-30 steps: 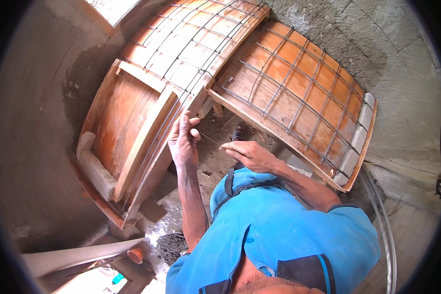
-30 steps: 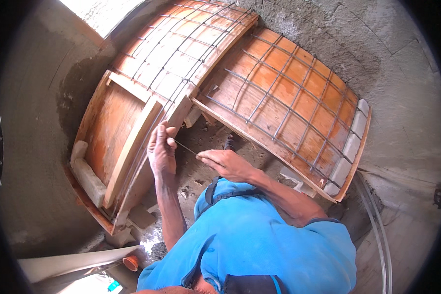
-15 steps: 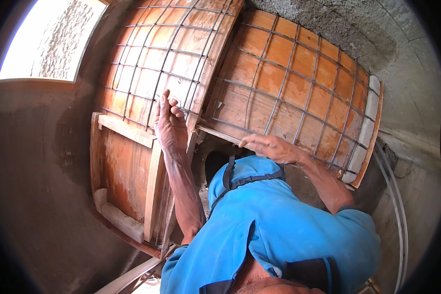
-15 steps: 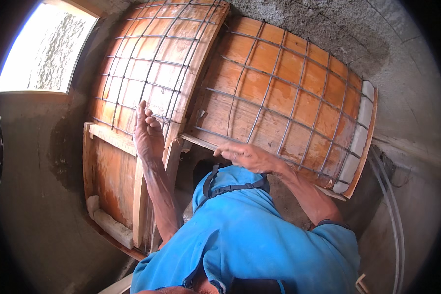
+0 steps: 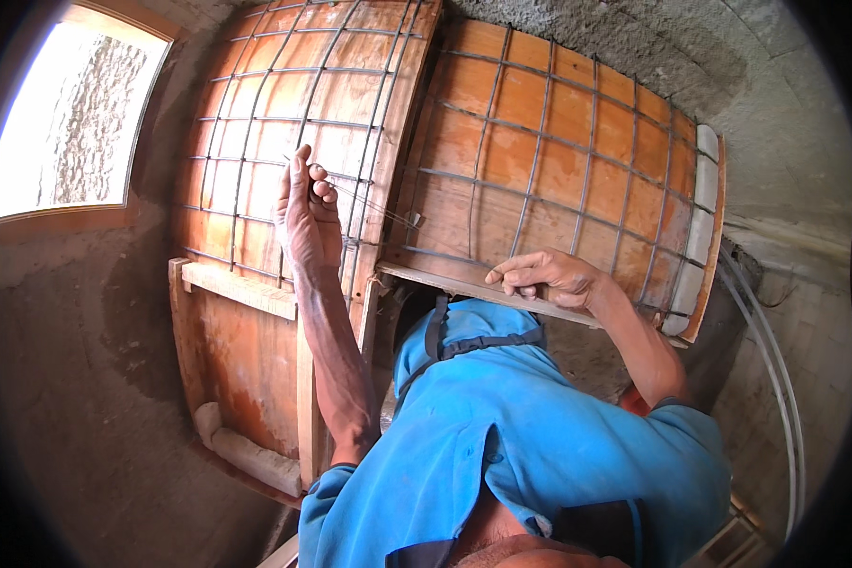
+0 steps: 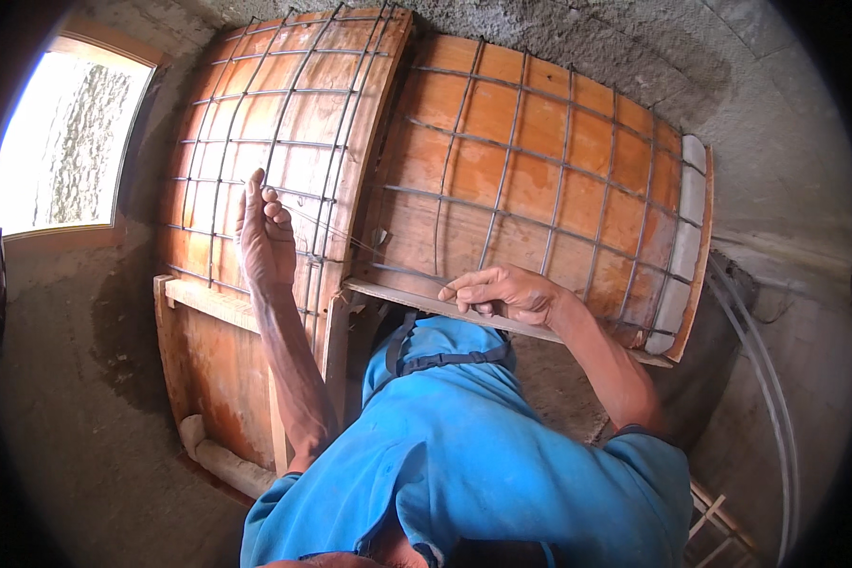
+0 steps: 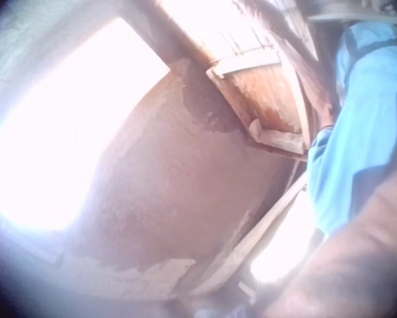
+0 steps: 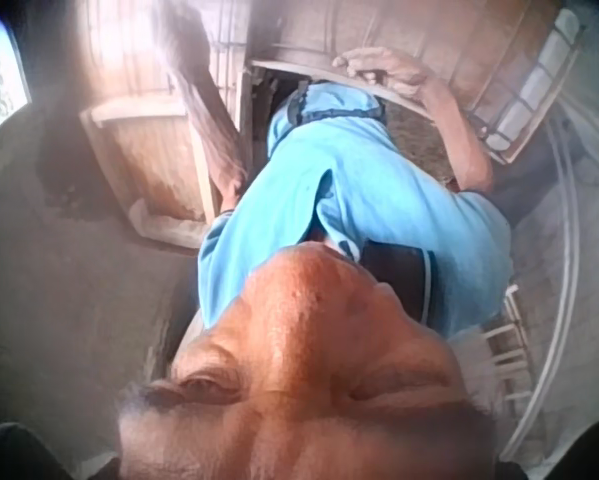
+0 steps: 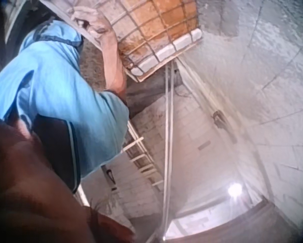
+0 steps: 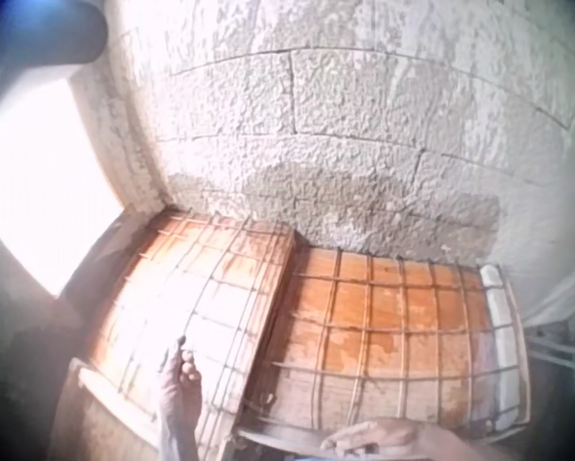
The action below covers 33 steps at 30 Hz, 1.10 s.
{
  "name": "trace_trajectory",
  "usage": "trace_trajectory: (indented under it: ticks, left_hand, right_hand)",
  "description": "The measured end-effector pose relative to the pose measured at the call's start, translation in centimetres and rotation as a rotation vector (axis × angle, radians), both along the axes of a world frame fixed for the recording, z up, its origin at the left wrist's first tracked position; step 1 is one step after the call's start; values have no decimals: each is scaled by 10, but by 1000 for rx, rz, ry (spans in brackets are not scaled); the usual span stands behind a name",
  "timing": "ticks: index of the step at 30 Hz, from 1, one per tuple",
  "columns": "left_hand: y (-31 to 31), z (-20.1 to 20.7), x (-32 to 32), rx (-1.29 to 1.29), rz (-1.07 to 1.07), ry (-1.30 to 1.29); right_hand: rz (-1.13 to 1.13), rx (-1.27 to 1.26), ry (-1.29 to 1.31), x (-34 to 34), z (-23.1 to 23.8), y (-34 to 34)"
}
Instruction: The person fetches water in a red bucket and pours it onto a wooden formwork with a metal grid. They then use wire ties to secure the metal grid to the wooden structure, twisting the ties by hand at multiple intersections.
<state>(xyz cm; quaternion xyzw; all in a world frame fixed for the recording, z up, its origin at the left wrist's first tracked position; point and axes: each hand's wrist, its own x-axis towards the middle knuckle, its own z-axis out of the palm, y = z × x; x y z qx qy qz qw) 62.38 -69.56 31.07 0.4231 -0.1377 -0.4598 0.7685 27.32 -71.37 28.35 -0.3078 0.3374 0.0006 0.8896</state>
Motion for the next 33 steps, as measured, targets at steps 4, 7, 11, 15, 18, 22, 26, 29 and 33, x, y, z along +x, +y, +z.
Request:
trace_trajectory:
  ticks: [4,7,11,15,18,22,26,29,33]
  left_hand:
    - [-4,3,-10,49,-8,-52]
    - [-6,-1,-14,37,16,-38]
    - [-15,-6,-25,25,21,-12]
    - [-39,-23,-71,115,-51,68]
    - [-59,-66,-106,114,-157,122]
    - [-73,-102,-118,173,-164,230]
    - [-74,-135,-106,481,-161,24]
    - [-70,-145,-100,632,-246,-563]
    - [-74,-150,-93,674,-290,-489]
  right_hand:
    - [241,-277,164,3,-2,-19]
    - [350,-402,266,5,6,-31]
    - [456,-939,190,-13,-19,-49]
    - [399,-1114,202,15,5,-67]
    - [386,-1018,340,52,32,-86]
    - [312,-1002,399,75,7,-117]
    - [322,-1367,464,73,-62,-146]
    - [411,-1496,624,71,-77,-153]
    - [467,-1613,660,88,-100,-155]
